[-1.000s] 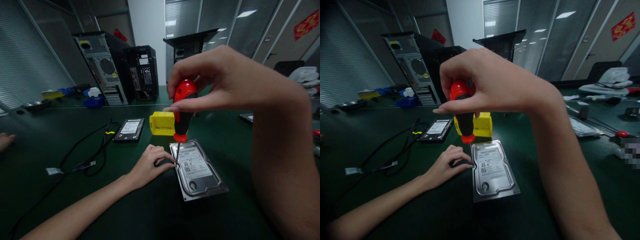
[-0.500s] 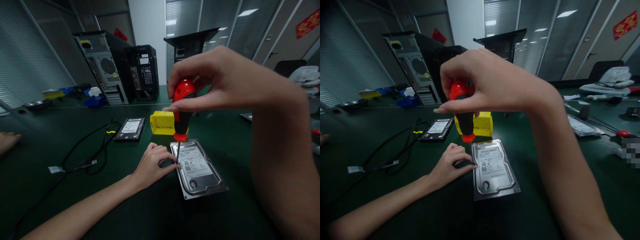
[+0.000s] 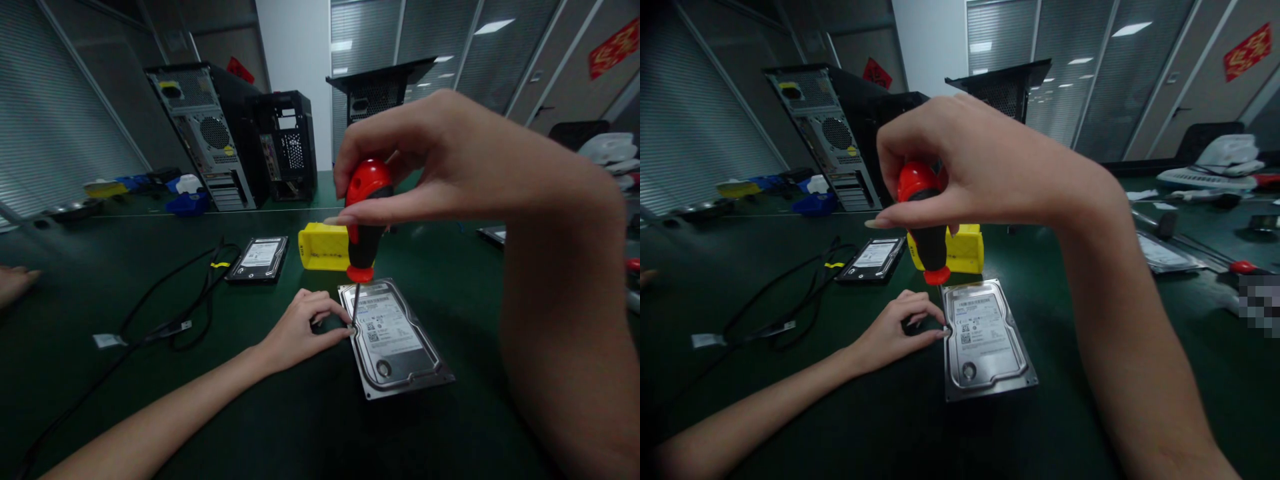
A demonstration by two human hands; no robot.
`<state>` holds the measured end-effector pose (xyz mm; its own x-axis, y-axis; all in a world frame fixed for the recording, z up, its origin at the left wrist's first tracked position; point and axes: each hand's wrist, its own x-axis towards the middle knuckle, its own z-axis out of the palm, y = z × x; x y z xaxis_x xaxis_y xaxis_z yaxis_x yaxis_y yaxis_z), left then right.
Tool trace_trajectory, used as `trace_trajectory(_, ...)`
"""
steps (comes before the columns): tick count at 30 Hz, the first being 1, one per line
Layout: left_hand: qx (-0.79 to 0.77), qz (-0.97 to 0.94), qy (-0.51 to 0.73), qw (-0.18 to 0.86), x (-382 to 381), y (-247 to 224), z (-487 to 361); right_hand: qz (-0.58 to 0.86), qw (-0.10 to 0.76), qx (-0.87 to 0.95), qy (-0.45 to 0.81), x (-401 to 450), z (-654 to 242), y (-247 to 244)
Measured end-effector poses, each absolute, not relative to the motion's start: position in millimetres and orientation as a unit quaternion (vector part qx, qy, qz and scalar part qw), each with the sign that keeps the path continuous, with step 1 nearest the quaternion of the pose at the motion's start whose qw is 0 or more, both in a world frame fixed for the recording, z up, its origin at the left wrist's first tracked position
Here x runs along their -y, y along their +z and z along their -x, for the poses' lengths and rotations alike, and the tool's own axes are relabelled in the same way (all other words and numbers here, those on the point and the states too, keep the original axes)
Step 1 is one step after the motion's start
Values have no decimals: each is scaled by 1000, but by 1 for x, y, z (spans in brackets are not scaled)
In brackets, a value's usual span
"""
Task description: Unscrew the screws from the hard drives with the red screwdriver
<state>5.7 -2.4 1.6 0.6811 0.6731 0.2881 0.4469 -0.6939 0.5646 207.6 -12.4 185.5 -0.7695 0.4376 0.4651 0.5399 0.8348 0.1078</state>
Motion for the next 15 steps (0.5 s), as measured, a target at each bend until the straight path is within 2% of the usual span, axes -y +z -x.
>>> trace_trajectory(15, -309, -887, 243, 241, 2, 2, -3, 269, 214, 934, -101, 11, -207, 186)
